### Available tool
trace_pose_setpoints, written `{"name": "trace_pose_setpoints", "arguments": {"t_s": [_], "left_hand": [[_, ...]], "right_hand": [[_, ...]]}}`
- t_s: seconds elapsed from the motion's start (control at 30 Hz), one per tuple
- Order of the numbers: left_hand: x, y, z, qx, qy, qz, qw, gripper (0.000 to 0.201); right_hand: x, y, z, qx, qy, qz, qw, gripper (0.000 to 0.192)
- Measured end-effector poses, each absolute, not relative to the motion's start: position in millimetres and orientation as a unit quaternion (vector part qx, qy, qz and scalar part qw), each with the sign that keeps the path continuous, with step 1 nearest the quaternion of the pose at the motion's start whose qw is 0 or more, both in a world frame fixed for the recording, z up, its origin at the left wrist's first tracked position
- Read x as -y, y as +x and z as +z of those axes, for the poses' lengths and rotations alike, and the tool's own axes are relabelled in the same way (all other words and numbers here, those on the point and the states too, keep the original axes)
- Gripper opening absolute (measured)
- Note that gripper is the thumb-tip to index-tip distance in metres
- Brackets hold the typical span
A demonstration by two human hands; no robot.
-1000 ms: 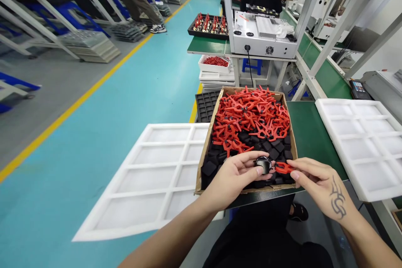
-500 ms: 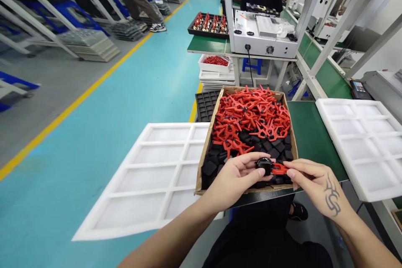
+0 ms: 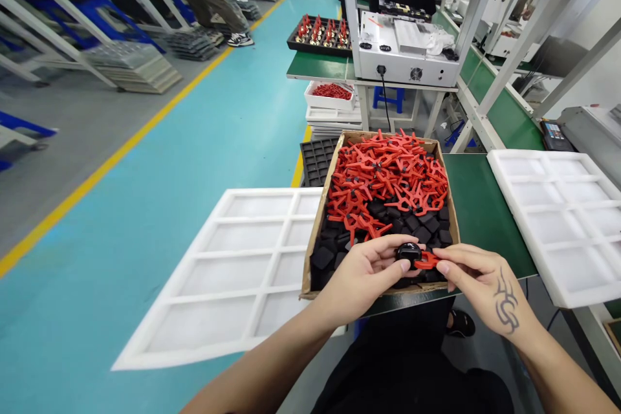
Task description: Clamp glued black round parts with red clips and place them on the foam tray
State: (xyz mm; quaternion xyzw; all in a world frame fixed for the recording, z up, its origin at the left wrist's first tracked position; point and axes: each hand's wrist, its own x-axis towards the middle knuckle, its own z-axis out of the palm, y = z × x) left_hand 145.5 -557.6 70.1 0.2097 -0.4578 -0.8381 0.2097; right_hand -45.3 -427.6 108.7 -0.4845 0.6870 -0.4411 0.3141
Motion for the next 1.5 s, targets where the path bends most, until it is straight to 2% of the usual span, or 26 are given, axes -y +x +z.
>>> {"name": "trace_pose_setpoints", "arguments": {"t_s": [0.13, 0.5, 0.67, 0.83, 0.93, 1.0, 1.07, 1.13, 1.33, 1.5], "left_hand": [[557, 146, 70, 0.457, 0.216, -0.838, 0.205, 0.036], [559, 146, 67, 0.46, 0.218, -0.84, 0.19, 0.041], [556, 147, 66, 0.47, 0.214, -0.836, 0.188, 0.043], [562, 151, 84, 0.545, 0.207, -0.8, 0.141, 0.042], [584, 147, 101, 0.706, 0.197, -0.666, 0.135, 0.037], [603, 138, 110, 0.845, 0.217, -0.462, 0.158, 0.026], [622, 127, 113, 0.931, 0.246, -0.227, 0.147, 0.026], [635, 115, 110, 0.956, 0.252, -0.099, 0.111, 0.025], [644, 95, 104, 0.969, 0.225, -0.061, 0.077, 0.02], [639, 101, 117, 0.97, 0.212, -0.063, 0.105, 0.021]], "right_hand": [[428, -45, 109, -0.687, -0.49, -0.438, 0.312, 0.022], [427, -50, 104, -0.681, -0.45, -0.434, 0.382, 0.025], [428, -49, 105, -0.68, -0.459, -0.429, 0.378, 0.025], [425, -51, 108, -0.686, -0.462, -0.413, 0.383, 0.028], [421, -57, 105, -0.699, -0.424, -0.437, 0.375, 0.032], [418, -62, 104, -0.707, -0.401, -0.453, 0.367, 0.036], [414, -67, 102, -0.711, -0.391, -0.464, 0.355, 0.039], [409, -71, 101, -0.711, -0.388, -0.475, 0.343, 0.041], [390, -81, 98, -0.715, -0.375, -0.504, 0.307, 0.043], [378, -90, 89, -0.7, -0.351, -0.553, 0.284, 0.039]]}}
